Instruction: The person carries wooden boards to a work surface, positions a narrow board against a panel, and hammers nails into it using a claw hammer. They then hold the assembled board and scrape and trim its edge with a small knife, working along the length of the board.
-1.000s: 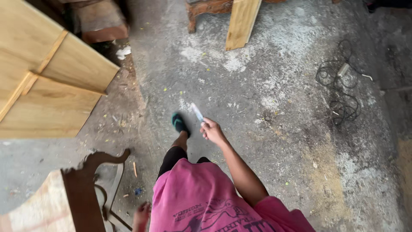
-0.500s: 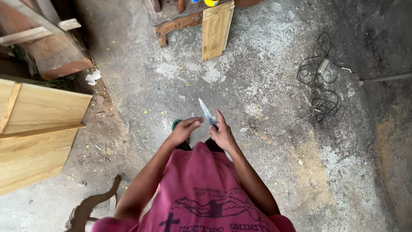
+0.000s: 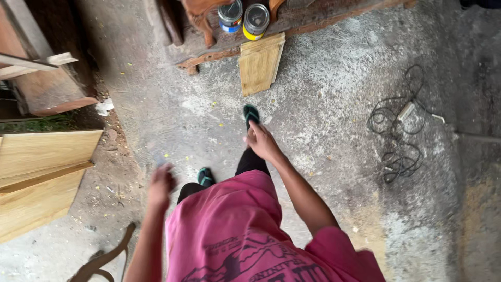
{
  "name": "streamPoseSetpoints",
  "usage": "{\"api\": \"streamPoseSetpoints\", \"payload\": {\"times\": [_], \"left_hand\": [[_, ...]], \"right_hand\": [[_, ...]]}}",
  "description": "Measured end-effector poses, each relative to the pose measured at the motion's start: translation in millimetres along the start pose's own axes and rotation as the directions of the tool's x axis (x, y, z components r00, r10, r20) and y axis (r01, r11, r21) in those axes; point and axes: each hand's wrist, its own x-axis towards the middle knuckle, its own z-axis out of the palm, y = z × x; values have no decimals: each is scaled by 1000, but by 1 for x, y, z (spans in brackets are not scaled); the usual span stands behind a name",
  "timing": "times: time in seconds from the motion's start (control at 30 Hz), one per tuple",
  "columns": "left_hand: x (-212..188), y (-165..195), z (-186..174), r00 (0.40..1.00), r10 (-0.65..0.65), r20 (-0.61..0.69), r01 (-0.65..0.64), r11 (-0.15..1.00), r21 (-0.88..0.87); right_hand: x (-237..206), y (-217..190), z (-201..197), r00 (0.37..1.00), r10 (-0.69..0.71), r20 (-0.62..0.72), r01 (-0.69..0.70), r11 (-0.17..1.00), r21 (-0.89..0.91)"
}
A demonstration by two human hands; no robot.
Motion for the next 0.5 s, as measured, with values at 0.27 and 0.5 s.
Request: {"api": "streamPoseSetpoints", "payload": {"times": [0.27, 0.5], "left_hand": [[-97, -57, -63, 766, -134, -629, 484, 763, 428], [-170, -107, -7, 715, -216, -665, 595, 687, 417]], "right_hand": [[281, 155, -54, 988, -100, 114, 141, 880, -454], [364, 206, -18, 987, -118, 111, 162, 727, -667]]}}
